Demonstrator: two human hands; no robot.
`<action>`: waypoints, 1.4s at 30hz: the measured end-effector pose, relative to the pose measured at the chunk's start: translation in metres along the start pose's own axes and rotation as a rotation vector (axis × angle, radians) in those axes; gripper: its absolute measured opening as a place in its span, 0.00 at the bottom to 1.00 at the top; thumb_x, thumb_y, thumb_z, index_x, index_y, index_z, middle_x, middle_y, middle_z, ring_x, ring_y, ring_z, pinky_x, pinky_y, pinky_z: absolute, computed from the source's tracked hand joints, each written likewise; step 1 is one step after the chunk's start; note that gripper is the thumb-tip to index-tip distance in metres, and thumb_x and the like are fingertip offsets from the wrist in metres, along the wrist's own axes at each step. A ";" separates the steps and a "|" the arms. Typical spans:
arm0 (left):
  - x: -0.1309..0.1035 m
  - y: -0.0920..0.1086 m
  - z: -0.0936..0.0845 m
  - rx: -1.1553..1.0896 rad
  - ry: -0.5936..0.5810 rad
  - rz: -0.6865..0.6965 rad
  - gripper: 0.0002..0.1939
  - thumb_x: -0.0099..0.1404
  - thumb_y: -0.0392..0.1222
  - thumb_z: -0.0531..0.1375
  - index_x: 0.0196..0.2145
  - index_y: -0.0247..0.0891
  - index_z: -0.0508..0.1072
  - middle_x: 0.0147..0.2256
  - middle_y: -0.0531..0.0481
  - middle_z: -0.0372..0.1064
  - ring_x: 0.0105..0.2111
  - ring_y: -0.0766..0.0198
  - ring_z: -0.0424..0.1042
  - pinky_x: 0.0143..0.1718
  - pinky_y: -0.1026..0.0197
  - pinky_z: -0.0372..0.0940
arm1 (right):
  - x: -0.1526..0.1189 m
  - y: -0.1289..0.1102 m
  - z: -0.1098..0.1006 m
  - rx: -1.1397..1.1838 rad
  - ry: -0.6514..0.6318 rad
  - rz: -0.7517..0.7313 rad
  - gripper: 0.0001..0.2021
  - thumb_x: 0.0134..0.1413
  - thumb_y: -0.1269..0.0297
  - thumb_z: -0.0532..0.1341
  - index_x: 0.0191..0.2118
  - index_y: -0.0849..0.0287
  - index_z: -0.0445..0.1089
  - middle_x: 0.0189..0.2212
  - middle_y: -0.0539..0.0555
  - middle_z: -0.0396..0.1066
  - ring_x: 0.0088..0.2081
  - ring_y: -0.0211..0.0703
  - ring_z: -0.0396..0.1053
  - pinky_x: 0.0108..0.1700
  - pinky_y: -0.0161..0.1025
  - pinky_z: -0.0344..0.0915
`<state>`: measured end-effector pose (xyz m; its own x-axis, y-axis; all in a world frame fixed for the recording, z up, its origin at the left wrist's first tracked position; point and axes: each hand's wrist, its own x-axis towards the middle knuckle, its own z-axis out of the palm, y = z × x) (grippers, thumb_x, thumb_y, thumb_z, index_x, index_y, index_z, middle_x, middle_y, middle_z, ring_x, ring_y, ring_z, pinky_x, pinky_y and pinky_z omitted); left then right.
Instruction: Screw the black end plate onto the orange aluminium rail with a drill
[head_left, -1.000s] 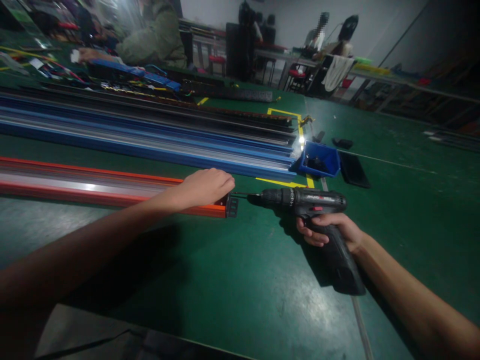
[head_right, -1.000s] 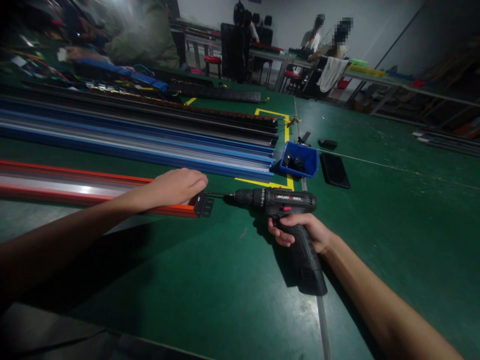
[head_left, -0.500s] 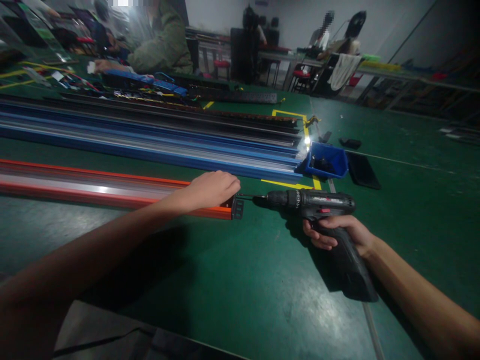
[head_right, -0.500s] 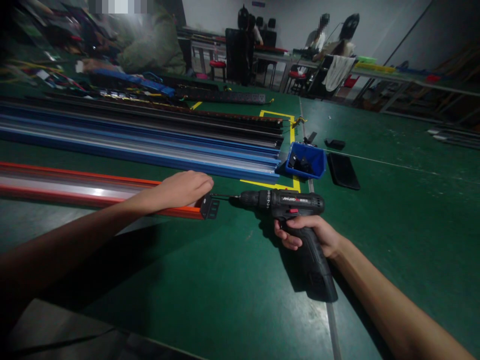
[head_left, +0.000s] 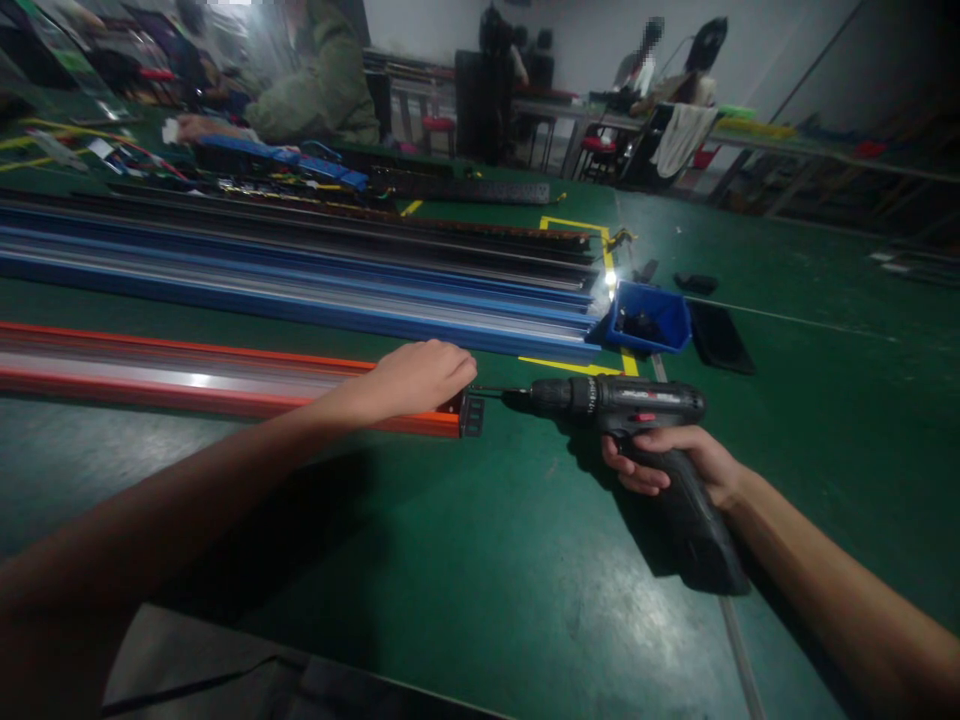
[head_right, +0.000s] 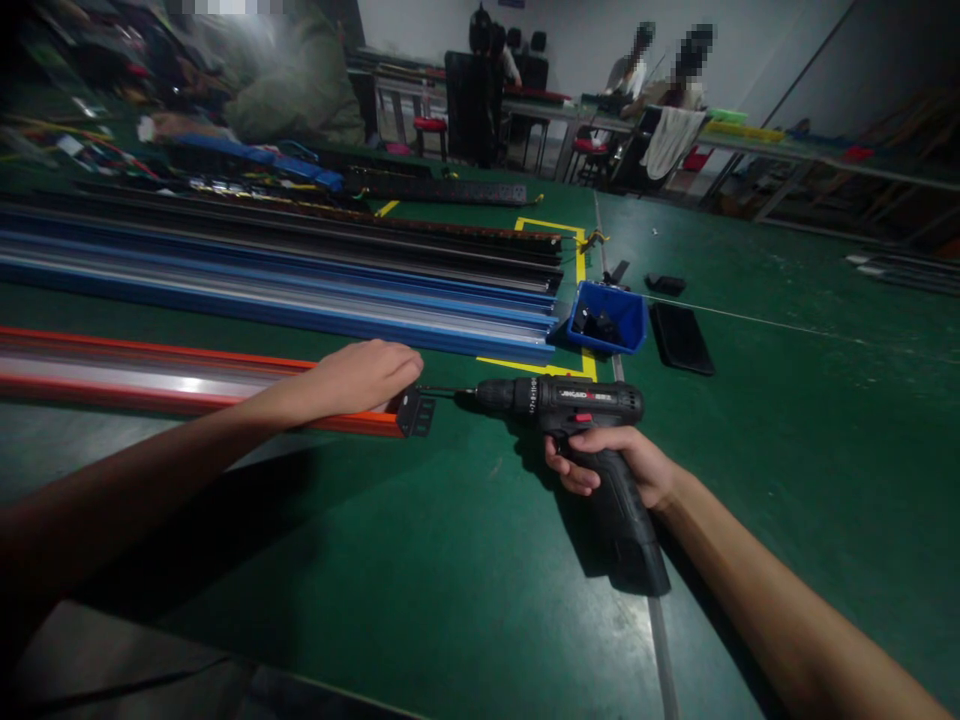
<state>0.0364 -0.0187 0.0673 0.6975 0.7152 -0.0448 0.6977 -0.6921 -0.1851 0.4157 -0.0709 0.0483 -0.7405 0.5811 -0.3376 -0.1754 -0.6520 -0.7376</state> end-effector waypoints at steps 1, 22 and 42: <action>0.000 0.000 0.000 -0.004 -0.008 -0.004 0.17 0.75 0.39 0.48 0.45 0.35 0.76 0.43 0.41 0.77 0.40 0.54 0.77 0.37 0.57 0.65 | 0.000 0.000 0.000 -0.003 0.001 0.001 0.10 0.59 0.66 0.67 0.42 0.69 0.78 0.31 0.56 0.71 0.20 0.28 0.55 0.25 0.32 0.63; -0.002 0.006 -0.012 -0.011 -0.053 -0.013 0.19 0.76 0.37 0.45 0.46 0.34 0.76 0.43 0.40 0.77 0.42 0.52 0.76 0.37 0.56 0.64 | -0.002 0.000 0.002 0.060 0.019 0.007 0.11 0.59 0.69 0.65 0.43 0.74 0.78 0.31 0.59 0.72 0.21 0.29 0.59 0.27 0.31 0.64; -0.002 0.006 -0.014 -0.047 -0.063 -0.025 0.20 0.76 0.38 0.45 0.44 0.34 0.76 0.42 0.40 0.76 0.40 0.54 0.75 0.35 0.57 0.62 | -0.001 0.003 -0.004 0.075 -0.086 -0.008 0.11 0.62 0.70 0.64 0.43 0.74 0.79 0.31 0.57 0.72 0.21 0.28 0.59 0.29 0.29 0.69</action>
<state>0.0419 -0.0254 0.0797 0.6691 0.7360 -0.1030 0.7226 -0.6767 -0.1412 0.4186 -0.0717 0.0440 -0.7913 0.5447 -0.2779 -0.2272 -0.6839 -0.6933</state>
